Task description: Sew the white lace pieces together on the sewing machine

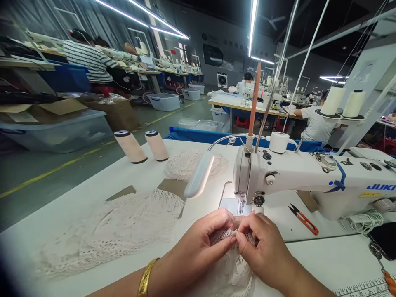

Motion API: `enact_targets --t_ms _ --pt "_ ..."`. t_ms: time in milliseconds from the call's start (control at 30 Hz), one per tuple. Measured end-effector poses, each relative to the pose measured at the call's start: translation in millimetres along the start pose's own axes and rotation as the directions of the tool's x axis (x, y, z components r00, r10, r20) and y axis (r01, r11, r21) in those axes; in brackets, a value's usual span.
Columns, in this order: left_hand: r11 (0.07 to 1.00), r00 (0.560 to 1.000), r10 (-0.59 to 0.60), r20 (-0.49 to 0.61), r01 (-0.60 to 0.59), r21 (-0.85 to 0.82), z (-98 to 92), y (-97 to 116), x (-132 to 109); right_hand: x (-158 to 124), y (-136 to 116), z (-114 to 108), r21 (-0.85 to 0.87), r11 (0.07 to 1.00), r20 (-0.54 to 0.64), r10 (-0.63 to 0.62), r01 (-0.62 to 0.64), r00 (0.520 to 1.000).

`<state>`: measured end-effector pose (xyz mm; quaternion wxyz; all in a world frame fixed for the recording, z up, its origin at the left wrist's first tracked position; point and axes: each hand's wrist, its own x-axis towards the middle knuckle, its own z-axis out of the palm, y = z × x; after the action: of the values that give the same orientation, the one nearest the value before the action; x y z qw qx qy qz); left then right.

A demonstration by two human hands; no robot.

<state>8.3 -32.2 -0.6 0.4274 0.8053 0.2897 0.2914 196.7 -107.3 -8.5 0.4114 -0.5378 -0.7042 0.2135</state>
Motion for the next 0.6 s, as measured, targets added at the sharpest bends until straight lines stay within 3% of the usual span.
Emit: enact_targets --t_ms 133,300,500,600 --pt "0.998 0.999 -0.03 0.022 0.032 -0.063 0.5 2.2 -0.2 -2.4 0.0 -1.1 0.008 1.0 -0.013 0.015 -0.015 1.0" --pt "0.994 0.999 0.037 0.025 -0.034 -0.102 -0.4 3.4 -0.8 -2.4 -2.9 -3.8 0.027 0.999 0.045 0.024 -0.025 0.999" --pt "0.988 0.985 0.145 -0.093 -0.139 0.064 1.1 -4.3 -4.2 -0.4 -1.4 -4.2 -0.017 0.987 -0.004 -0.161 0.161 0.987" --pt "0.97 0.97 0.23 -0.085 -0.221 0.096 0.7 -4.3 -7.4 -3.0 -2.9 -6.5 -0.054 0.957 -0.039 -0.286 0.283 0.958"
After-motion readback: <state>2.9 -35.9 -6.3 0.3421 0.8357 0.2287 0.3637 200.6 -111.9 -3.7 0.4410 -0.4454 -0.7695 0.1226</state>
